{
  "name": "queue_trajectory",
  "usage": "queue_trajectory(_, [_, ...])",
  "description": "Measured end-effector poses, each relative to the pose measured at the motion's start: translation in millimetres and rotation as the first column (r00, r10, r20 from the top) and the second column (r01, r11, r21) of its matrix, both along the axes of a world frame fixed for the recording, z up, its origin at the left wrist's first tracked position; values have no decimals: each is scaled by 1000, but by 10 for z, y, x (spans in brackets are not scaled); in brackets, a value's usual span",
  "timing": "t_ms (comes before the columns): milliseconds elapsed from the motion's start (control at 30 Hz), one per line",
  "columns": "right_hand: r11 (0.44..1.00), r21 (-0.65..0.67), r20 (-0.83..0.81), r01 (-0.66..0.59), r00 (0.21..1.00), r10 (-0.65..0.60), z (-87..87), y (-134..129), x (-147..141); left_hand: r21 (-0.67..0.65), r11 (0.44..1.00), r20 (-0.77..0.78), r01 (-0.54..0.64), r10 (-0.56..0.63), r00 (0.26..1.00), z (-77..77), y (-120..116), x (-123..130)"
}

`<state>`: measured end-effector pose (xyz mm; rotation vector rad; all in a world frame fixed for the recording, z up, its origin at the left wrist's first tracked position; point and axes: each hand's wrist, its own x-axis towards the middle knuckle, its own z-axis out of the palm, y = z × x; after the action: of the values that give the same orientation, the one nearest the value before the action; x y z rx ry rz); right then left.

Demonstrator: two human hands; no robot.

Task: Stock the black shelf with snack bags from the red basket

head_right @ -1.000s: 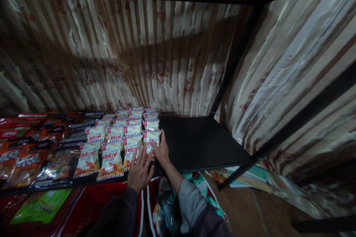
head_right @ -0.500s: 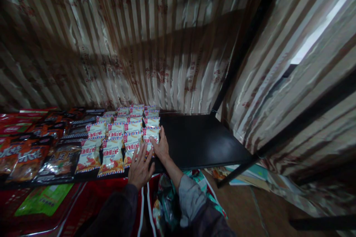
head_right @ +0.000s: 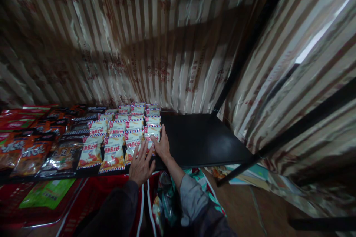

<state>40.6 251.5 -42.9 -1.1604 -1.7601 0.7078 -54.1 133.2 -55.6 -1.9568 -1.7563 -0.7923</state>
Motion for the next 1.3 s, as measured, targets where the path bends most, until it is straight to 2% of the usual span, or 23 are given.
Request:
queue_trajectory(433, [994, 104, 58, -18, 998, 12, -56, -27, 32, 16, 1000, -16, 4, -4, 1000, -55, 21, -12])
queue_trajectory(833, [997, 78, 53, -27, 998, 23, -28, -56, 26, -9, 1000, -18, 1, -1, 1000, -46, 8, -14])
queue_trajectory(1100, [977, 208, 133, 36, 989, -64, -124, -82, 97, 9, 1000, -19, 3, -3, 1000, -37, -6, -20])
queue_trajectory(1300, [932, 361, 137, 31, 987, -85, -35, -292, 117, 44, 999, -19, 22, -21, 1000, -56, -26, -46])
